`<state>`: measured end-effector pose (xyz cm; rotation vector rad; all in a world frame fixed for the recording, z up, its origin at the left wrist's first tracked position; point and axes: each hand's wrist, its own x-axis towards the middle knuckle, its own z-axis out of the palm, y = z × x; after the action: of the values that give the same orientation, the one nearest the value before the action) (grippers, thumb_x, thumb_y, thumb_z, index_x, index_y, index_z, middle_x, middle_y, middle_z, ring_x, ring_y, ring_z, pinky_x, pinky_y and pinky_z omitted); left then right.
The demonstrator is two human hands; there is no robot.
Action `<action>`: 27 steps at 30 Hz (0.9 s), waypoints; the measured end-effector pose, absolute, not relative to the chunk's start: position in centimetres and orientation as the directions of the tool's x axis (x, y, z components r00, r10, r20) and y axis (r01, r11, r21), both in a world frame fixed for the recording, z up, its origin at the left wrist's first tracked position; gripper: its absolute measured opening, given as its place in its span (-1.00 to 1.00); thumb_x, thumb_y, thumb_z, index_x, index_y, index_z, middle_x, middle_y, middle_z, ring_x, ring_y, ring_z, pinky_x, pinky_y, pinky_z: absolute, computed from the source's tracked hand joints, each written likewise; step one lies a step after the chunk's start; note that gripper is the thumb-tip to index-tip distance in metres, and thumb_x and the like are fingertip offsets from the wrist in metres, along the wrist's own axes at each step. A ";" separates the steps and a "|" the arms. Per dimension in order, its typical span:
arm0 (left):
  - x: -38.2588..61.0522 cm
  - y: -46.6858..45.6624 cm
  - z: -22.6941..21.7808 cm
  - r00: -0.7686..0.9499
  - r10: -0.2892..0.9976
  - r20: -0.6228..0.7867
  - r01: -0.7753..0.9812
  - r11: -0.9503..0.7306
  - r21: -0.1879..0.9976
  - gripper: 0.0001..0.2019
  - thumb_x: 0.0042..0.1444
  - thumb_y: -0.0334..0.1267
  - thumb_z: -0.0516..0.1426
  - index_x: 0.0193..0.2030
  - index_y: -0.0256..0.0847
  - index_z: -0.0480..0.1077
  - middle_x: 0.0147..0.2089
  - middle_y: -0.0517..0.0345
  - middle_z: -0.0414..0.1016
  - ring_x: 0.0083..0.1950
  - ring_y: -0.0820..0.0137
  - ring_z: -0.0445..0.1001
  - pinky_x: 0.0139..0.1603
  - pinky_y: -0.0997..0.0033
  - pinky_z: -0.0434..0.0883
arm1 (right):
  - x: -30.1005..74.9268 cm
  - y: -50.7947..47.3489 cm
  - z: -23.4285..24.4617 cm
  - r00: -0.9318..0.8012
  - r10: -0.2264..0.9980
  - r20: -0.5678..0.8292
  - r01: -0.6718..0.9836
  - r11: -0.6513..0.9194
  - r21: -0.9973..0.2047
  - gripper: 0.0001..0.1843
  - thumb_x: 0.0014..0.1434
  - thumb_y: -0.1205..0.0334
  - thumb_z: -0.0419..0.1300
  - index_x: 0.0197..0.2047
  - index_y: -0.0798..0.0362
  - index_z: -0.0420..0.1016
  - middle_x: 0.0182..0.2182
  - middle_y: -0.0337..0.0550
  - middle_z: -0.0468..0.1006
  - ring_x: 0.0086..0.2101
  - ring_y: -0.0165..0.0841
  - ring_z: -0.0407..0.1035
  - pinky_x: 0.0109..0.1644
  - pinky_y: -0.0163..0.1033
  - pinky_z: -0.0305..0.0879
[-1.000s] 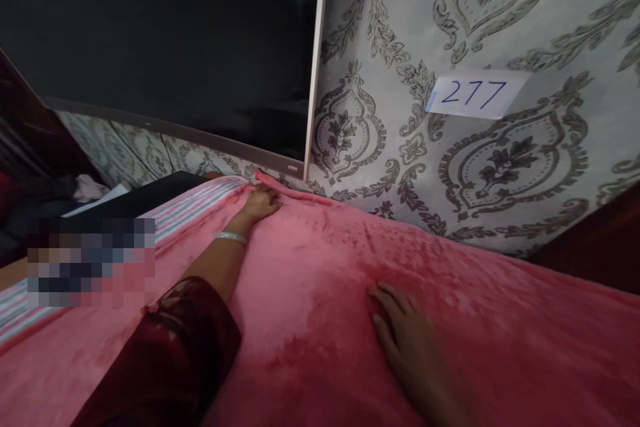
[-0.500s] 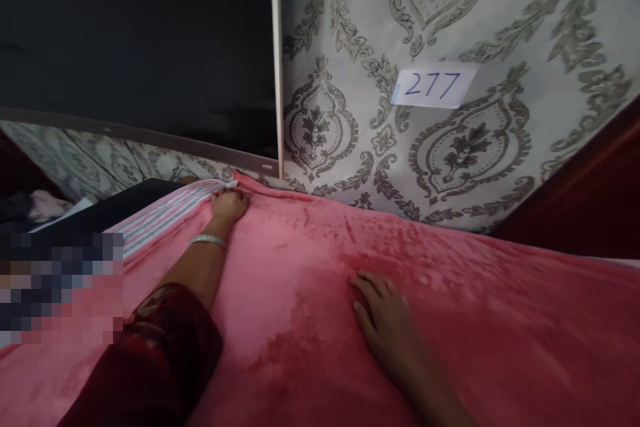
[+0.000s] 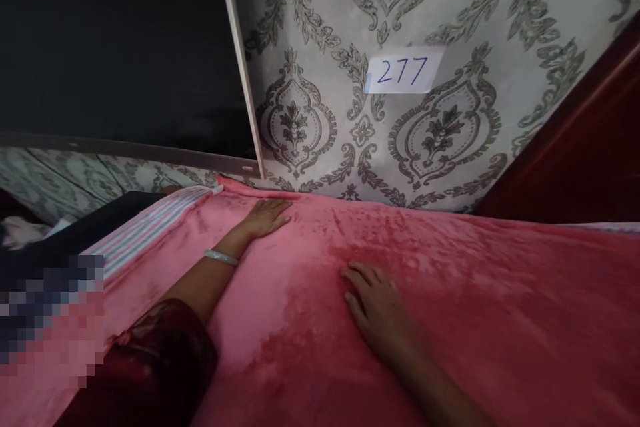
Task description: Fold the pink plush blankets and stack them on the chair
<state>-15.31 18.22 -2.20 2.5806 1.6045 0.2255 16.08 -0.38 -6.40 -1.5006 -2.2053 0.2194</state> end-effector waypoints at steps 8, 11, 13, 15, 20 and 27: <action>-16.1 18.7 -1.8 0.092 0.990 0.104 0.996 -0.090 -0.021 -0.40 0.37 0.00 -0.20 0.45 -0.15 0.20 0.49 -0.05 0.19 0.49 0.03 0.13 0.42 -0.24 0.06 | 15.5 -0.5 -5.3 -0.288 0.916 0.278 0.836 0.383 -0.393 -0.62 0.36 0.27 0.05 0.19 -0.06 0.47 0.24 -0.04 0.41 0.20 -0.14 0.26 0.23 0.04 0.24; -15.3 18.6 -1.3 0.074 0.994 0.075 0.996 -0.070 -0.062 -0.40 0.38 -0.03 -0.23 0.47 -0.13 0.16 0.52 -0.05 0.12 0.51 0.04 0.10 0.42 -0.25 0.06 | 15.3 -0.6 -4.7 -0.289 0.913 0.290 0.829 0.390 -0.401 -0.65 0.36 0.29 0.06 0.16 -0.04 0.48 0.22 -0.05 0.42 0.19 -0.16 0.25 0.23 0.01 0.22; -14.6 18.5 -0.5 0.034 0.999 0.033 0.997 -0.032 -0.075 -0.40 0.38 -0.05 -0.22 0.48 -0.15 0.13 0.53 -0.08 0.08 0.52 0.00 0.06 0.41 -0.30 0.07 | 15.2 -0.7 -4.3 -0.287 0.914 0.287 0.826 0.388 -0.408 -0.67 0.36 0.29 0.08 0.15 -0.03 0.48 0.21 -0.06 0.42 0.18 -0.17 0.25 0.23 0.00 0.20; -13.4 18.0 0.6 -0.022 0.999 0.027 0.998 0.023 -0.053 -0.38 0.36 -0.05 -0.17 0.47 -0.27 0.15 0.50 -0.25 0.12 0.49 -0.12 0.11 0.37 -0.36 0.11 | 15.2 -0.7 -3.9 -0.283 0.918 0.278 0.825 0.381 -0.417 -0.68 0.36 0.29 0.10 0.14 -0.02 0.48 0.20 -0.06 0.42 0.18 -0.18 0.25 0.23 -0.02 0.19; -7.0 14.3 1.7 0.145 0.985 0.097 0.987 -0.152 0.062 -0.40 0.39 -0.08 -0.19 0.44 -0.32 0.18 0.41 -0.25 0.29 0.43 0.12 0.26 0.41 0.05 0.21 | 15.4 -0.7 -3.2 -0.293 0.919 0.264 0.823 0.384 -0.420 -0.69 0.37 0.26 0.08 0.12 0.00 0.49 0.20 -0.05 0.43 0.15 -0.17 0.25 0.20 -0.02 0.20; -1.1 9.4 -1.9 0.412 0.908 0.069 0.907 -0.416 0.058 -0.43 0.37 -0.07 -0.14 0.48 -0.08 0.14 0.55 -0.08 0.03 0.56 0.07 -0.04 0.44 -0.28 0.00 | 15.0 -1.3 -1.8 -0.315 0.898 0.307 0.842 0.413 -0.346 -0.69 0.39 0.26 0.06 0.10 0.03 0.54 0.11 -0.11 0.52 0.12 -0.26 0.32 0.21 -0.16 0.20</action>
<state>-1.12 9.35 -1.93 2.6306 1.6909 0.1393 14.95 -1.29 -1.76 -1.4810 -2.2242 0.1672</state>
